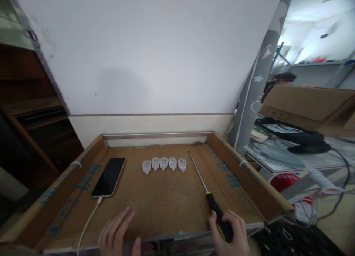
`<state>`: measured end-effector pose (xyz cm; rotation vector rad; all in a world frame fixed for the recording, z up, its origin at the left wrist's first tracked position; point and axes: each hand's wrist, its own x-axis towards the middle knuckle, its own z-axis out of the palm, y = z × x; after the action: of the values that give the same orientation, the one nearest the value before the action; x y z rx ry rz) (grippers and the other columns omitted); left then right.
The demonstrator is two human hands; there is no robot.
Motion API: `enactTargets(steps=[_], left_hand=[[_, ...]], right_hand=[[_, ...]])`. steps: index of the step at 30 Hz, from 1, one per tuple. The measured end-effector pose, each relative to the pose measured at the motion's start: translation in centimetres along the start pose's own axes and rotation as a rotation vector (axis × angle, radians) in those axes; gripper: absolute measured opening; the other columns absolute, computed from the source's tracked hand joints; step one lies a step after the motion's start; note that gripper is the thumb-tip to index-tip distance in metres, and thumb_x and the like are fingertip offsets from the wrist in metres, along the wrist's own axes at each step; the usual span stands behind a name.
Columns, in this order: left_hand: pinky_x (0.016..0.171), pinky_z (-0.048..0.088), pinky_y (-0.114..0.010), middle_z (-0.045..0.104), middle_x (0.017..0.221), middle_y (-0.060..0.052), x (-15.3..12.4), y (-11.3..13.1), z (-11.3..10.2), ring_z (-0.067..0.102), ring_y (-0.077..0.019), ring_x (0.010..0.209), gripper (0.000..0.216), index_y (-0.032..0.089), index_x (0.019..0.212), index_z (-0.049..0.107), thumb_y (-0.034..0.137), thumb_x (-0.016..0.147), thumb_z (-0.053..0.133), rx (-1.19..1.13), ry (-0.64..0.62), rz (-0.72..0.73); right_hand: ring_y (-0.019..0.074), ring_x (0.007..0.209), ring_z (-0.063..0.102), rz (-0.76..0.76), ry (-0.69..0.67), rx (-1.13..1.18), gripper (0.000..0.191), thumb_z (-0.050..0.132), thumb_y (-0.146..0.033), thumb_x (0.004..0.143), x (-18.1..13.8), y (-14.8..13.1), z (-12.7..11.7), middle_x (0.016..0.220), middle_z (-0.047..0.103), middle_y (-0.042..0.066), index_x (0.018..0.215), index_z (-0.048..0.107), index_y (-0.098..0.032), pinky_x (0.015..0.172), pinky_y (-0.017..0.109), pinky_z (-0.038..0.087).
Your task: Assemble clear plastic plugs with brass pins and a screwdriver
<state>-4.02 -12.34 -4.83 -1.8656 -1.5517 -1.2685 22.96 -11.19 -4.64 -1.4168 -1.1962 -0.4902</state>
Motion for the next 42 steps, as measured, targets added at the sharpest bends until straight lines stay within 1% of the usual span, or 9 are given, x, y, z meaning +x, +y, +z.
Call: enactTargets(steps=[4,8,13,23,29,32,35,39,42], left_hand=[[0.094,0.041,-0.037,0.056,0.121,-0.008,7.8,1.7,1.5,0.052,-0.0215,0.112,0.04,0.024,0.128,0.044,0.027,0.088,0.044,-0.235,-0.136,-0.004],[0.104,0.033,-0.046,0.047,0.135,-0.013,12.6,4.4,7.5,0.037,-0.0273,0.129,0.043,0.016,0.127,0.048,0.033,0.088,0.046,-0.186,-0.415,0.02],[0.105,0.026,-0.055,0.048,0.136,-0.014,12.5,5.5,12.8,0.037,-0.0329,0.128,0.04,0.019,0.121,0.056,0.037,0.086,0.05,-0.032,-0.563,-0.01],[0.104,0.026,-0.057,0.048,0.135,-0.015,11.8,9.1,15.0,0.044,-0.0311,0.122,0.039,0.019,0.121,0.055,0.034,0.086,0.049,-0.116,-0.551,-0.022],[0.107,0.026,-0.052,0.027,0.149,-0.013,12.0,11.9,16.3,0.028,-0.0288,0.135,0.05,0.018,0.136,0.039,0.029,0.087,0.045,-0.328,-0.524,-0.004],[0.108,0.029,-0.045,0.023,0.151,-0.011,13.0,10.1,14.6,0.025,-0.0244,0.137,0.051,0.019,0.138,0.035,0.029,0.089,0.042,-0.351,-0.421,-0.006],[0.108,0.027,-0.044,0.033,0.147,-0.008,14.0,5.8,12.0,0.031,-0.0234,0.134,0.047,0.021,0.134,0.042,0.027,0.087,0.043,-0.206,-0.366,0.006],[0.099,0.034,-0.046,0.052,0.132,-0.01,13.9,0.0,9.0,0.046,-0.0275,0.119,0.045,0.019,0.127,0.049,0.027,0.082,0.048,0.027,-0.419,-0.106],[0.096,0.035,-0.045,0.062,0.12,-0.008,13.2,-2.0,7.5,0.052,-0.0264,0.111,0.04,0.019,0.122,0.052,0.033,0.086,0.044,0.063,-0.509,-0.145]], right_hand=[[0.015,0.069,0.057,0.0,0.037,-0.015,0.022,0.063,-0.036,0.078,-0.5,0.2,0.2,0.078,0.055,0.004,0.072,0.052,-0.018,0.063,0.026,0.044],[0.0142,0.069,0.058,-0.064,0.132,-0.06,0.02,0.067,-0.032,0.075,-1.2,0.5,0.7,0.081,0.056,0.005,0.073,0.055,-0.017,0.063,0.025,0.046],[0.0136,0.065,0.058,-0.088,0.189,-0.043,0.018,0.07,-0.027,0.073,-1.1,0.3,0.9,0.079,0.056,0.005,0.072,0.056,-0.016,0.059,0.025,0.046],[0.0128,0.065,0.055,-0.104,0.242,-0.009,0.018,0.071,-0.021,0.072,-0.5,-0.6,0.9,0.078,0.054,0.004,0.072,0.054,-0.016,0.06,0.026,0.046],[0.0114,0.064,0.056,-0.132,0.259,-0.063,0.018,0.07,-0.024,0.073,-0.9,-0.5,0.9,0.08,0.054,0.004,0.072,0.054,-0.017,0.056,0.024,0.047],[0.0111,0.063,0.056,-0.118,0.279,-0.081,0.019,0.071,-0.023,0.072,-1.2,-0.3,1.1,0.081,0.054,0.004,0.072,0.054,-0.017,0.056,0.024,0.047],[0.0128,0.066,0.057,-0.11,0.277,-0.028,0.021,0.073,-0.022,0.07,-1.4,-0.1,1.2,0.081,0.056,0.004,0.075,0.054,-0.017,0.059,0.025,0.047],[0.0182,0.072,0.062,-0.108,0.202,0.029,0.028,0.068,-0.027,0.075,-1.9,0.4,0.9,0.088,0.062,0.011,0.094,0.055,-0.011,0.061,0.029,0.049],[0.0219,0.081,0.062,-0.106,0.057,-0.012,0.028,0.058,-0.034,0.084,-2.4,0.7,0.5,0.093,0.062,0.015,0.099,0.056,-0.01,0.067,0.033,0.05]])
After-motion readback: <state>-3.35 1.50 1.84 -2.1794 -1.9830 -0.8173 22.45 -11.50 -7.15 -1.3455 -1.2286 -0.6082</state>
